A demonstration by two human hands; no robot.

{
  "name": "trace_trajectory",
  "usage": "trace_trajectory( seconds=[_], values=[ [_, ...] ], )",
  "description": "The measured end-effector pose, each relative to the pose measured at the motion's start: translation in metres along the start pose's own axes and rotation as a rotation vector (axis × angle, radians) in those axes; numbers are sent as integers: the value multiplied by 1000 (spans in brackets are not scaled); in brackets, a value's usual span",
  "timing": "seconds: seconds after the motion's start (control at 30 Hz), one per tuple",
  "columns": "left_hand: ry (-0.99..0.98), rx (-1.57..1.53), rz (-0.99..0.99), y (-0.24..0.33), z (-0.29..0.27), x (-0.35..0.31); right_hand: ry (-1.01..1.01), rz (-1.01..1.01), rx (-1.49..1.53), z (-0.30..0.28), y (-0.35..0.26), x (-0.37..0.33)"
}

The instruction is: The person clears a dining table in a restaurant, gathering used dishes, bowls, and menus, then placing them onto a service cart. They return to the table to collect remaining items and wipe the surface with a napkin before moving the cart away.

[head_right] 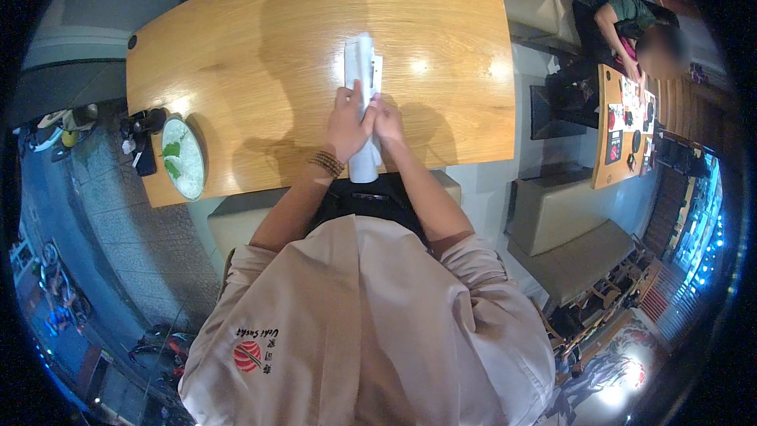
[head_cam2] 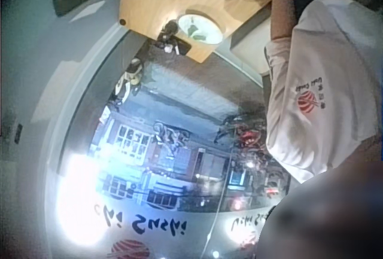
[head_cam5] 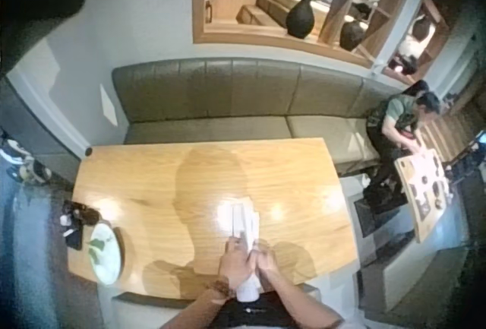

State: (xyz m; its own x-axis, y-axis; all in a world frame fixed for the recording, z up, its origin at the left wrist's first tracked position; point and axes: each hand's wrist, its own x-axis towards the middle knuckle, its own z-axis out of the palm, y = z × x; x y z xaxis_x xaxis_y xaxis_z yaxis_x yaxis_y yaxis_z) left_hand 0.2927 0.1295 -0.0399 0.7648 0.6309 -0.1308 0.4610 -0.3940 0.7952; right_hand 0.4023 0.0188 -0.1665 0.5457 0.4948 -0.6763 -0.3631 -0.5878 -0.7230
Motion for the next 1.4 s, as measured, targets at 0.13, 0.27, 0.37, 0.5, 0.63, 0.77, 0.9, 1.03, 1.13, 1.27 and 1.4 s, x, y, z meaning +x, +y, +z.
trace_trajectory(
  seconds=[0.13,0.27,0.37,0.5,0.63,0.77,0.9,1.03,1.13,1.27,1.4],
  values=[
    [-138,58,-79,-13,21,-4,-44,54,439,14,-82,-44],
    [-148,42,-88,-37,37,1,49,-75,-38,20,-67,-38],
    [-121,-13,-103,-56,30,-1,254,-485,-584,24,-55,-38],
    [129,31,-213,-46,8,-5,449,-578,-547,18,-48,-25],
    [64,-49,-339,-58,9,5,391,-424,-528,15,-77,-36],
    [-117,-172,-454,-67,1,37,336,-341,-591,10,-80,-26],
    [-171,-133,-303,-74,4,47,309,-368,-696,10,-85,-23],
    [-123,-162,-195,-79,9,51,185,-453,-571,0,-78,-19],
    [-169,-539,-240,-84,-4,49,39,-495,-454,-12,-84,-38],
    [-174,-1055,-349,-83,-58,35,54,-721,-584,-30,-116,-77],
    [-161,-1177,-331,-70,-97,17,-75,-1226,-909,-11,-160,-121]
  ],
)
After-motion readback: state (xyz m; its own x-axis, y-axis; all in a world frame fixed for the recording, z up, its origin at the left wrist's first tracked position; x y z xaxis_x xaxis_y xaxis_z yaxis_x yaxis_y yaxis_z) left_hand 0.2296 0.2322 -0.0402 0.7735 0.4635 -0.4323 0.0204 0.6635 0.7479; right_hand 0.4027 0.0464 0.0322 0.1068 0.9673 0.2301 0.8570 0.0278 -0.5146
